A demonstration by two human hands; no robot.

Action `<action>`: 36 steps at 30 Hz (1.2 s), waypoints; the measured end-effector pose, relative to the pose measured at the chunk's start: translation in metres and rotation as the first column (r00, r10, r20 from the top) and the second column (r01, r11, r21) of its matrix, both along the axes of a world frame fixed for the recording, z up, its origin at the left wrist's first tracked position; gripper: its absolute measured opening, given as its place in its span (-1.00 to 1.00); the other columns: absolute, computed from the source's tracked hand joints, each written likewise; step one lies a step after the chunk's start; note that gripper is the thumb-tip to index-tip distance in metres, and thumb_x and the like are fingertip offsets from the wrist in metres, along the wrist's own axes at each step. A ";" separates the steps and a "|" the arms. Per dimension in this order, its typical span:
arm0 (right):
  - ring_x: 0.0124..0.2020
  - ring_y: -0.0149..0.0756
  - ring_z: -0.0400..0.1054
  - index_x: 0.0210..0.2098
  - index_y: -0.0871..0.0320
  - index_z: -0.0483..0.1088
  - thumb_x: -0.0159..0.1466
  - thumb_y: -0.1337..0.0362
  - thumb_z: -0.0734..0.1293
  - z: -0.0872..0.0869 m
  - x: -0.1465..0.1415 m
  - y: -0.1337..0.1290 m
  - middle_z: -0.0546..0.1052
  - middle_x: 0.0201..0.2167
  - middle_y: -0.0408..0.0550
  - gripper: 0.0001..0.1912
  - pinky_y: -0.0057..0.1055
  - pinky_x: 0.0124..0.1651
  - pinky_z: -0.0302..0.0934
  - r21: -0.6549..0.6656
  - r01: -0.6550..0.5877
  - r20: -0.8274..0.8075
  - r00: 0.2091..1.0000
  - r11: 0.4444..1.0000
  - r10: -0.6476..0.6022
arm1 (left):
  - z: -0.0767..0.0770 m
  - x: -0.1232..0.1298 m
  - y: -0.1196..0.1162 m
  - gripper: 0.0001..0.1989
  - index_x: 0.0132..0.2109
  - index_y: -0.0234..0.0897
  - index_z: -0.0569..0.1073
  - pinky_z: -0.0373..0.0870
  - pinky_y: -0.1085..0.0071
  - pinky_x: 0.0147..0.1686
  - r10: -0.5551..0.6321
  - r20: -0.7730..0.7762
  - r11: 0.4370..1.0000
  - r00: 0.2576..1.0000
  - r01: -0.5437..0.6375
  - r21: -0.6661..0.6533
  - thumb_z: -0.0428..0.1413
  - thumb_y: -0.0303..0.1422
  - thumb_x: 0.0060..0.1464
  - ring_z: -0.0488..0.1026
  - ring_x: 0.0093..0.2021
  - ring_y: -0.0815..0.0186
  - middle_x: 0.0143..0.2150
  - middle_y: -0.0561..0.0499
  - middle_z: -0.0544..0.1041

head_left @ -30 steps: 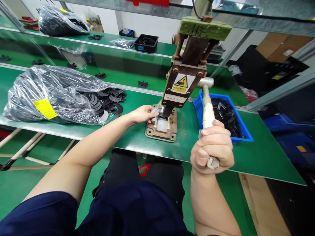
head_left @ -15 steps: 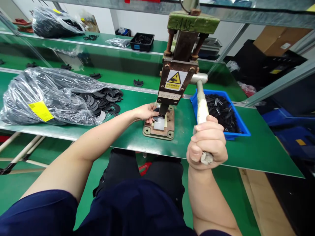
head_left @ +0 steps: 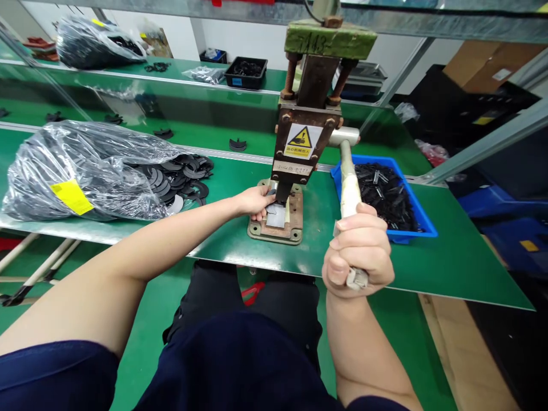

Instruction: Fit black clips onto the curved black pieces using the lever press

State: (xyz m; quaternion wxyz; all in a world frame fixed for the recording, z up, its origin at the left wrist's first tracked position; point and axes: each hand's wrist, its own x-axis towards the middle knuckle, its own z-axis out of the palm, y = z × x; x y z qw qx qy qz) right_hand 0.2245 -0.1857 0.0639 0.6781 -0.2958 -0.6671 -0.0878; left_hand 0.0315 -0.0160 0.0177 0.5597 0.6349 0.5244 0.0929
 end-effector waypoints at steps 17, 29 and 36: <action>-0.25 -0.32 0.49 -0.46 0.06 0.29 0.35 0.14 0.37 0.000 -0.002 0.003 0.42 -0.50 -0.27 -0.70 0.10 0.22 0.42 0.031 0.033 -0.026 0.999 0.999 -0.032 | -0.004 0.000 0.005 -0.60 0.15 -0.24 0.46 0.30 0.50 -0.60 -0.001 0.015 1.000 1.000 0.001 0.012 0.21 -0.06 0.38 0.45 -0.65 0.32 -0.58 0.09 0.49; -0.41 -0.25 0.47 -0.62 0.02 0.25 0.19 0.02 0.48 -0.008 0.003 0.022 0.40 -0.63 -0.24 -0.57 0.08 0.07 0.49 0.145 0.055 -0.130 0.991 0.988 -0.036 | -0.009 -0.075 -0.047 -0.69 0.17 -0.23 0.56 0.57 0.28 0.05 -0.126 0.022 0.809 0.992 0.090 0.581 0.11 -0.24 0.41 0.63 -0.02 0.22 0.05 -0.14 0.65; -0.43 -0.28 0.46 -0.64 0.04 0.20 0.21 -0.04 0.50 -0.010 -0.001 0.024 0.36 -0.65 -0.23 -0.47 0.07 0.08 0.49 0.166 0.056 -0.172 0.985 0.984 -0.027 | -0.004 -0.208 0.004 -0.61 0.21 -0.25 0.60 0.35 0.11 0.31 0.168 -0.733 0.675 0.659 0.465 0.572 0.10 -0.37 0.30 0.47 0.26 -0.04 0.21 -0.23 0.59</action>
